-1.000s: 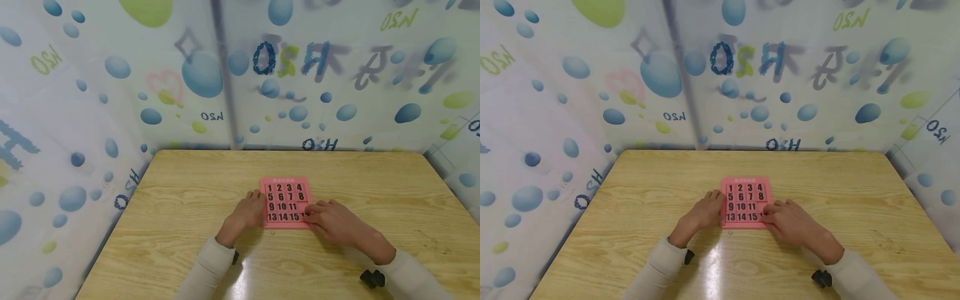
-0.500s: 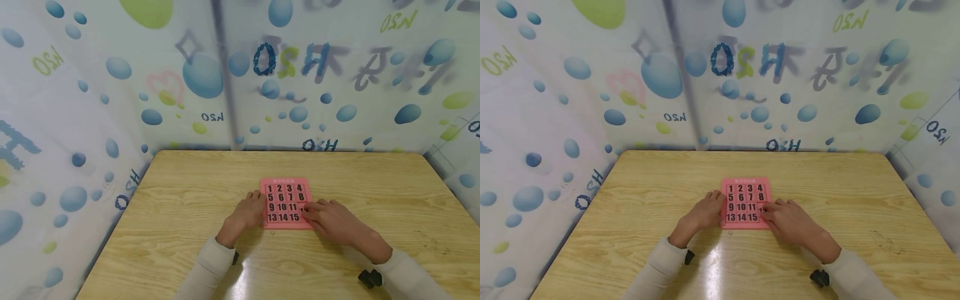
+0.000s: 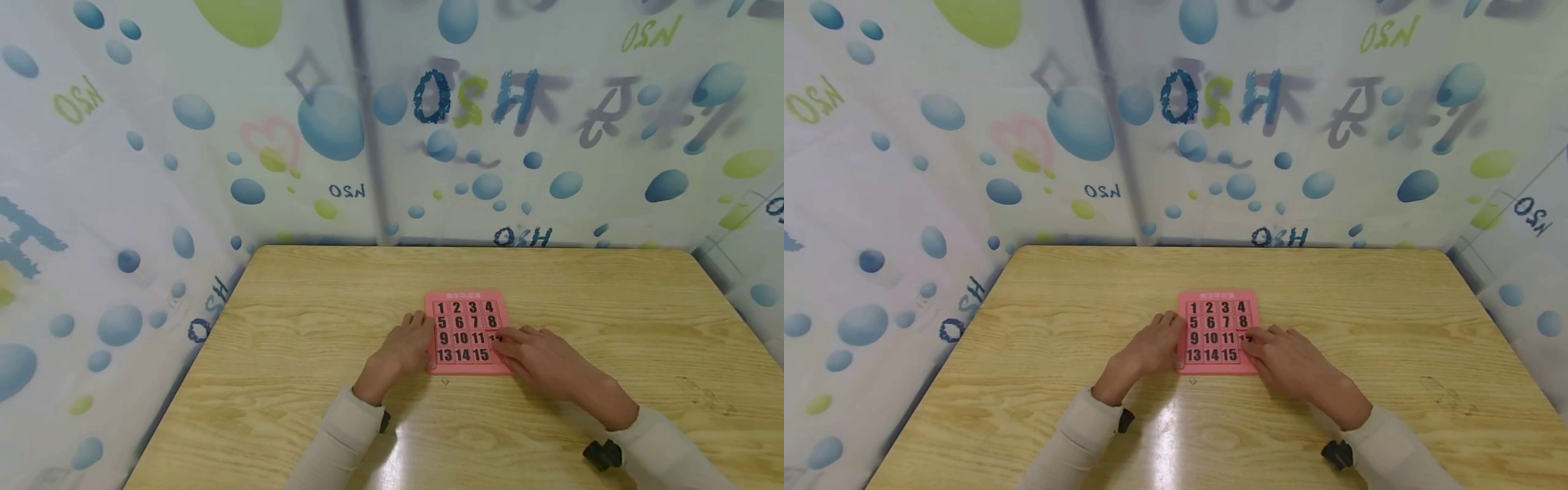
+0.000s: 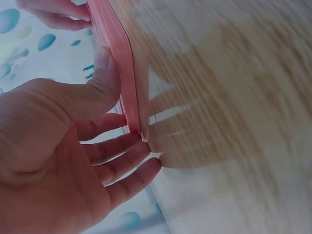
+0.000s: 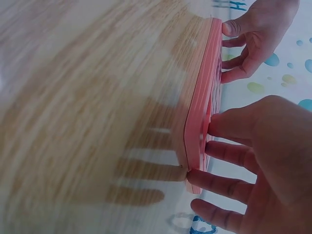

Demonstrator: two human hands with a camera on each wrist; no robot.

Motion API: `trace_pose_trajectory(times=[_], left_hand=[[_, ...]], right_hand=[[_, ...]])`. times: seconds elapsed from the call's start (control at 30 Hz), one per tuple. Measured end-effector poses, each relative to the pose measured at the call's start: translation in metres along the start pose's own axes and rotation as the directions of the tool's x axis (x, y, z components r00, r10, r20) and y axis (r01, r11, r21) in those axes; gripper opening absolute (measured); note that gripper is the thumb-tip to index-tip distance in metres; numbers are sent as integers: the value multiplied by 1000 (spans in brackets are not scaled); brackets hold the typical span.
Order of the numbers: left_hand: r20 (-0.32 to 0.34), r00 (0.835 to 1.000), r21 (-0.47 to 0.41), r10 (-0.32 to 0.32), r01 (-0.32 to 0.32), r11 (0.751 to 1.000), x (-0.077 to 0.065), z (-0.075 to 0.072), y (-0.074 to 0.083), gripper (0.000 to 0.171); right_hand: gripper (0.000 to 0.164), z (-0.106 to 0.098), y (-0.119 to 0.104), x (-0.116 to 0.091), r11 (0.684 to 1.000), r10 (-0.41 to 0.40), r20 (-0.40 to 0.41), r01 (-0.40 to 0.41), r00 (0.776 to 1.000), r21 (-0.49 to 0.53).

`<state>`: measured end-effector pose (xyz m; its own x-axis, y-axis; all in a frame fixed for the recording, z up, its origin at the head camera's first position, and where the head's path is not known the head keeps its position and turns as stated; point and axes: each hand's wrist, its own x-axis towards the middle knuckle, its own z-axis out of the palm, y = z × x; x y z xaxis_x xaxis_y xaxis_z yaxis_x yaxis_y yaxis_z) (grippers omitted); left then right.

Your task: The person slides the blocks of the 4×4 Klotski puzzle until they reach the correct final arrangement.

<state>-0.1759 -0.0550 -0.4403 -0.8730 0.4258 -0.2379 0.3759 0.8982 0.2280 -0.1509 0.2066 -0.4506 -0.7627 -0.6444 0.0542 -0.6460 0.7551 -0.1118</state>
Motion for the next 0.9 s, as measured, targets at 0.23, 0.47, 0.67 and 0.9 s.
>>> trace_pose_trajectory(times=[0.23,0.47,0.67,0.9], left_hand=[[-3,1000,2,9,-9,1000,0,0,-1,63],[8,1000,-5,-5,5,1000,1,0,-3,64],[5,1000,-14,-4,4,1000,2,0,-6,65],[-5,1000,-150,26,-27,988,0,2,-11,69]], right_hand=[[37,3,0,0,1000,13,16,-13,1000,20],[39,6,-2,0,999,15,-7,-15,1000,40],[40,8,-1,2,999,1,-7,-1,1000,43],[46,8,6,-4,997,54,15,-55,998,50]])
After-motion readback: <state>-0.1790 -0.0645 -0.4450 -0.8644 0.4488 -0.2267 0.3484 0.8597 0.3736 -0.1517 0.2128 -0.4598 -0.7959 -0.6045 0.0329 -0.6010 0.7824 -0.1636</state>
